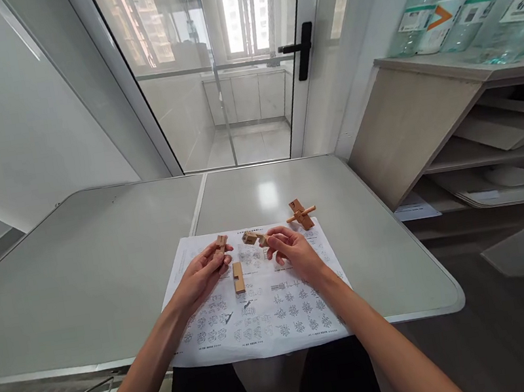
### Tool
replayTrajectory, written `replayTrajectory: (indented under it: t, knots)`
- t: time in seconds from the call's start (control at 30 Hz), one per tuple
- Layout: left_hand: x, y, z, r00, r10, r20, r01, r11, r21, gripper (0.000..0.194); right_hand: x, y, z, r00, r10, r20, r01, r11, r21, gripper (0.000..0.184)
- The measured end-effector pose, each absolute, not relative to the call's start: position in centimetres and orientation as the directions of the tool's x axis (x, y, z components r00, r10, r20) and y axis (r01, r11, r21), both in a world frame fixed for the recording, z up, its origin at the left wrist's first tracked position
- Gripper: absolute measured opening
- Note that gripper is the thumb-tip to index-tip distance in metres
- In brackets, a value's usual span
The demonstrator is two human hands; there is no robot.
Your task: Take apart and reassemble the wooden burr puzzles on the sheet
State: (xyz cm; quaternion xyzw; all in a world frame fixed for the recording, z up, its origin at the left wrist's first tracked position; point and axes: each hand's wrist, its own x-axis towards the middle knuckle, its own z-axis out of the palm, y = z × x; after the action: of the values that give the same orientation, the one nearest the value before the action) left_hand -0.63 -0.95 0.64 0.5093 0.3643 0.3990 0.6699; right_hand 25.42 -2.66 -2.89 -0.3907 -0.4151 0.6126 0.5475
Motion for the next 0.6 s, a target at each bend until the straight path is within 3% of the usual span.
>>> replayTrajectory:
  t: [0.27,0.6]
  knots:
    - [0.7,-0.6,-1.0,0.463,0.885,-0.054,-0.079,0.101,0.992,0.059,25.5,-2.8,-2.8,-0.102,0.994,-0.035,-0.310,-0.065,-0.949,0.047]
    - [1.0,-1.8,-0.8,0.528,0.849,-0.023,0.001,0.026,1.000,0.050,25.6,-3.1,-2.6,-0.106,0.993,-0.058,-0.279,-0.086,-0.956,0.043]
